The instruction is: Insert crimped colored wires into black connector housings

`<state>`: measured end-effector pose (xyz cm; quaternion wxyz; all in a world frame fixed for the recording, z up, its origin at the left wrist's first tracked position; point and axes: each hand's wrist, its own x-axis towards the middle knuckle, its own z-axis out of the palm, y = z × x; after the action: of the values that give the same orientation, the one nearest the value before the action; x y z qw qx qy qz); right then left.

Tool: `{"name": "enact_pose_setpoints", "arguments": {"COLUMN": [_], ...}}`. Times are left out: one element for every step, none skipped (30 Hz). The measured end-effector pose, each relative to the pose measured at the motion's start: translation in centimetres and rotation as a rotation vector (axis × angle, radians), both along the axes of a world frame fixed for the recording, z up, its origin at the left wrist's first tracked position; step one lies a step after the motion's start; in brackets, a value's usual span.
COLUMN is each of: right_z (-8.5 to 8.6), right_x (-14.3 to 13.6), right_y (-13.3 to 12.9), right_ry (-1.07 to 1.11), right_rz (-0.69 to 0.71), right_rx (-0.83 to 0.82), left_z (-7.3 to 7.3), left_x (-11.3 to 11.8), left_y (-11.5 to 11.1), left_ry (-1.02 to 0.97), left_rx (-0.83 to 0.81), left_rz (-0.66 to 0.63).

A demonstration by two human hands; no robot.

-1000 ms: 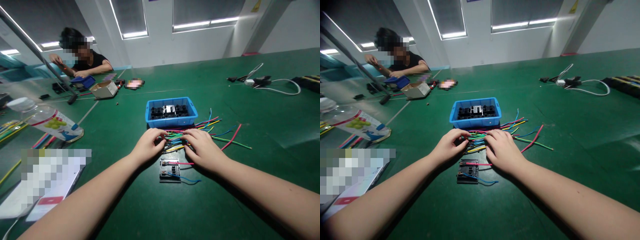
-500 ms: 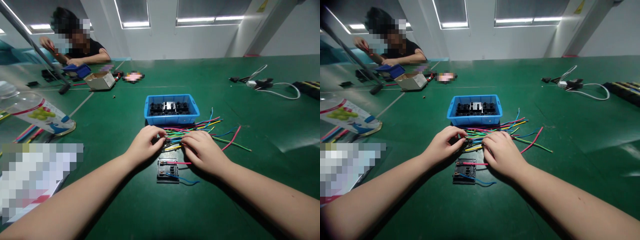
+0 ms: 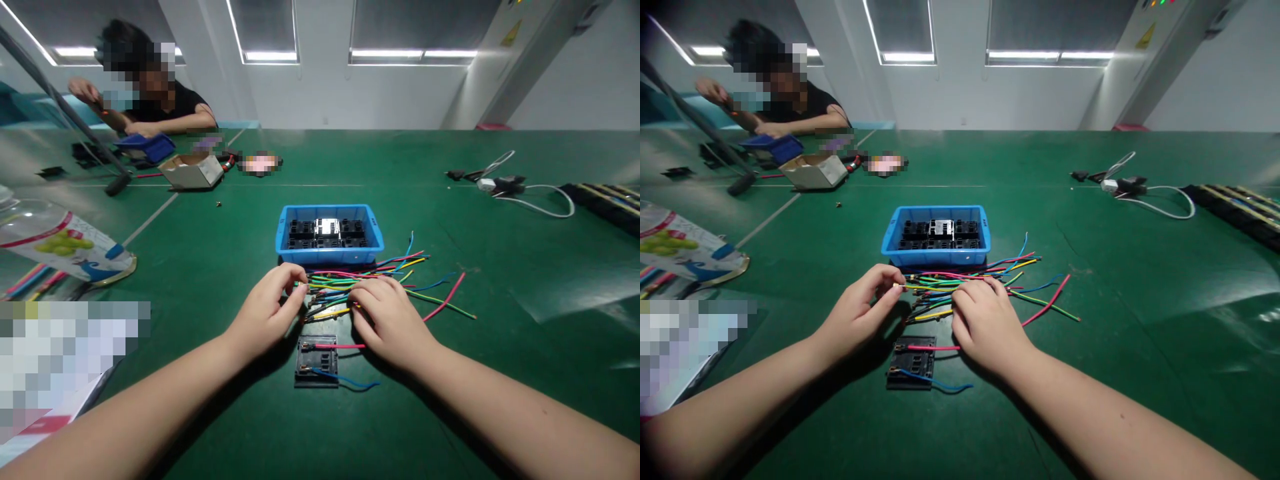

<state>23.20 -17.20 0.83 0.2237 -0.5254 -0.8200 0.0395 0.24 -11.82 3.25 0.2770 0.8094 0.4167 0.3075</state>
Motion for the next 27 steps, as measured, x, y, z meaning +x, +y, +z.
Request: {"name": "enact_pose_setpoints", "arguments": {"right_z": [0.0, -0.1, -0.1, -0.1, -0.2, -0.2, -0.2, -0.2, -0.3, -0.3, -0.3, -0.3, -0.4, -0.4, -0.4, -0.5, -0.5, -0.5, -0.5, -0.5, -0.5, -0.5, -0.4, -0.3, -0.2, -0.1, 0.0], "right_x": [0.0, 0.0, -0.1, -0.1, -0.1, -0.1, -0.1, -0.1, 0.0, 0.0, 0.0, 0.0, 0.0, 0.0, 0.0, 0.0, 0.0, 0.0, 0.0, 0.1, 0.1, 0.2, 0.3, 0.4, 0.4, 0.5, 0.5], "right_y": [0.0, 0.0, 0.0, 0.0, 0.0, 0.0, 0.0, 0.0, 0.0, 0.1, 0.1, 0.1, 0.1, 0.1, 0.1, 0.1, 0.1, 0.1, 0.1, 0.1, 0.1, 0.1, 0.1, 0.1, 0.0, 0.0, -0.1], "right_ry": [0.005, 0.010, 0.016, 0.023, 0.030, 0.037, 0.044, 0.050, 0.053, 0.054, 0.052, 0.049, 0.045, 0.043, 0.042, 0.046, 0.055, 0.067, 0.083, 0.103, 0.123, 0.143, 0.162, 0.176, 0.184, 0.186, 0.180], "right_rz": [-0.008, -0.017, -0.028, -0.039, -0.053, -0.071, -0.094, -0.117, -0.139, -0.157, -0.171, -0.178, -0.181, -0.182, -0.183, -0.183, -0.184, -0.186, -0.188, -0.188, -0.186, -0.182, -0.176, -0.169, -0.161, -0.155, -0.151], "right_rx": [0.004, 0.007, 0.010, 0.012, 0.014, 0.016, 0.018, 0.019, 0.019, 0.018, 0.016, 0.015, 0.014, 0.014, 0.012, 0.010, 0.007, 0.007, 0.009, 0.015, 0.023, 0.037, 0.055, 0.073, 0.088, 0.102, 0.112], "left_z": [0.2, 0.4, 0.5, 0.4, 0.4, 0.2, 0.0, -0.2, -0.5, -0.7, -0.9, -1.0, -1.1, -1.0, -0.8, -0.6, -0.2, 0.2, 0.6, 1.0, 1.4, 1.6, 1.7, 1.7, 1.6, 1.4, 1.1], "left_x": [0.1, 0.1, 0.1, 0.0, -0.2, -0.4, -0.6, -0.9, -1.1, -1.3, -1.5, -1.6, -1.6, -1.5, -1.4, -1.3, -1.2, -1.1, -0.8, -0.6, -0.2, 0.2, 0.6, 1.0, 1.4, 1.7, 1.9], "left_y": [0.0, 0.1, 0.2, 0.2, 0.3, 0.2, 0.2, 0.1, 0.0, -0.2, -0.2, -0.3, -0.2, -0.2, -0.1, 0.0, 0.1, 0.2, 0.2, 0.2, 0.1, 0.1, 0.0, 0.0, 0.0, 0.0, 0.0], "left_ry": [-0.023, -0.048, -0.079, -0.113, -0.144, -0.174, -0.197, -0.215, -0.239, -0.272, -0.326, -0.398, -0.479, -0.565, -0.638, -0.687, -0.726, -0.756, -0.775, -0.789, -0.787, -0.773, -0.755, -0.738, -0.738, -0.744, -0.749], "left_rx": [-0.045, -0.092, -0.138, -0.179, -0.220, -0.258, -0.293, -0.324, -0.352, -0.384, -0.420, -0.458, -0.498, -0.531, -0.557, -0.574, -0.585, -0.596, -0.607, -0.620, -0.633, -0.645, -0.653, -0.662, -0.664, -0.663, -0.651], "left_rz": [-0.010, -0.017, -0.020, -0.015, -0.009, 0.001, 0.014, 0.025, 0.041, 0.060, 0.081, 0.103, 0.123, 0.140, 0.153, 0.161, 0.171, 0.184, 0.195, 0.215, 0.232, 0.254, 0.279, 0.298, 0.312, 0.308, 0.283]}}
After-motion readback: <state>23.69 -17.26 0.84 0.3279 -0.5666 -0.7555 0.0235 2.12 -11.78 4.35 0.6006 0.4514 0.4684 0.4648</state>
